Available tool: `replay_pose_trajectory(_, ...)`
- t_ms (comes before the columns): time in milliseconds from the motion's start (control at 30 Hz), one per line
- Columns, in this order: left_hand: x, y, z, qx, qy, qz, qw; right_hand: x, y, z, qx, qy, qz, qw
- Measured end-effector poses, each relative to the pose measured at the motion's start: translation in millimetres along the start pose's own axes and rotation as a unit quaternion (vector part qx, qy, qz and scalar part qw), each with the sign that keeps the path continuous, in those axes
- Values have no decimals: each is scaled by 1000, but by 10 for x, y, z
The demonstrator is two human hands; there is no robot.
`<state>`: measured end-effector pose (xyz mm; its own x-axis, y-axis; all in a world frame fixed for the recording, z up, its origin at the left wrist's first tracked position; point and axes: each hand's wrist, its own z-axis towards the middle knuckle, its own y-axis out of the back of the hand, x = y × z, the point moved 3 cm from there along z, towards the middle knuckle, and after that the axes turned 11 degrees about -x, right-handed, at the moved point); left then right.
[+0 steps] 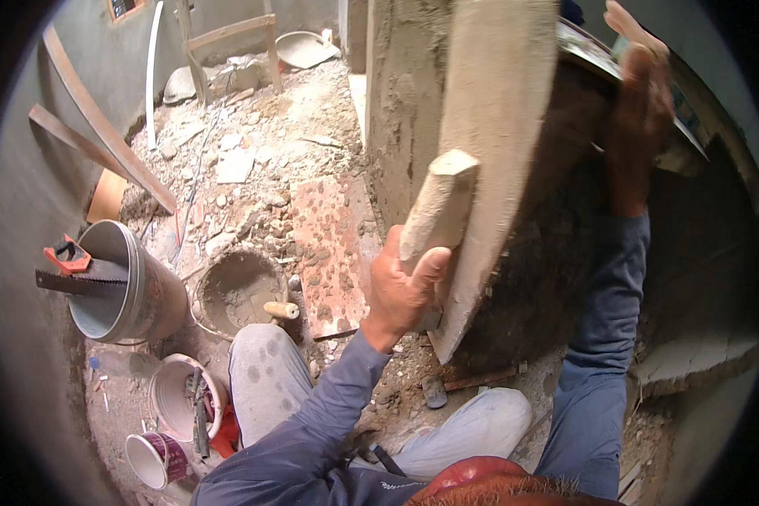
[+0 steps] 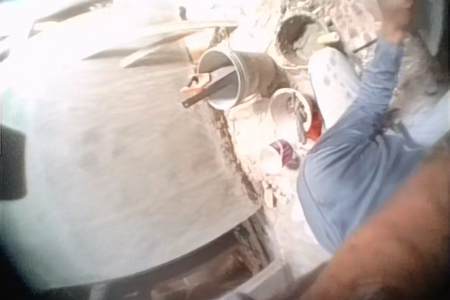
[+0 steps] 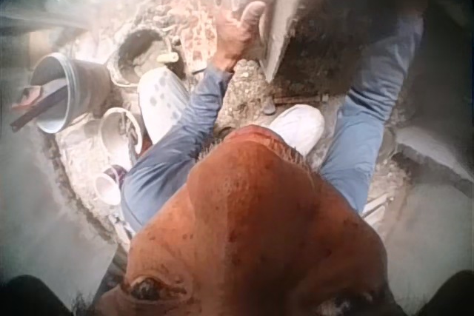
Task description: The person applies plaster to a corner of a wall using a trowel and a wooden board to level and smooth the surface.
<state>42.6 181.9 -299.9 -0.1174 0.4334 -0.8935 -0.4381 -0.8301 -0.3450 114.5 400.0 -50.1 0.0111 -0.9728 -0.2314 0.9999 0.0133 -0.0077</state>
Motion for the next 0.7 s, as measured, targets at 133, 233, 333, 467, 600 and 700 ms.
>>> replay_pose_trajectory(133,-209,-107,428,5,-30,38,999,-116,-38,14,-29,40,-18,999)
replay_pose_trajectory(233,-351,-148,799,-21,-109,67,992,-68,-91,16,-75,31,12,997)
replay_pose_trajectory(333,-383,-161,1215,-10,-77,76,994,-40,-129,9,-41,1,100,994)
replay_pose_trajectory(467,-645,-272,1706,31,-30,59,997,-165,-114,27,-45,51,71,995)
replay_pose_trajectory(600,-640,-290,2348,35,-4,38,999,68,-57,76,-36,73,-28,996)
replay_pose_trajectory(700,-664,-286,2453,34,12,41,998,526,-60,119,-78,-39,-43,995)
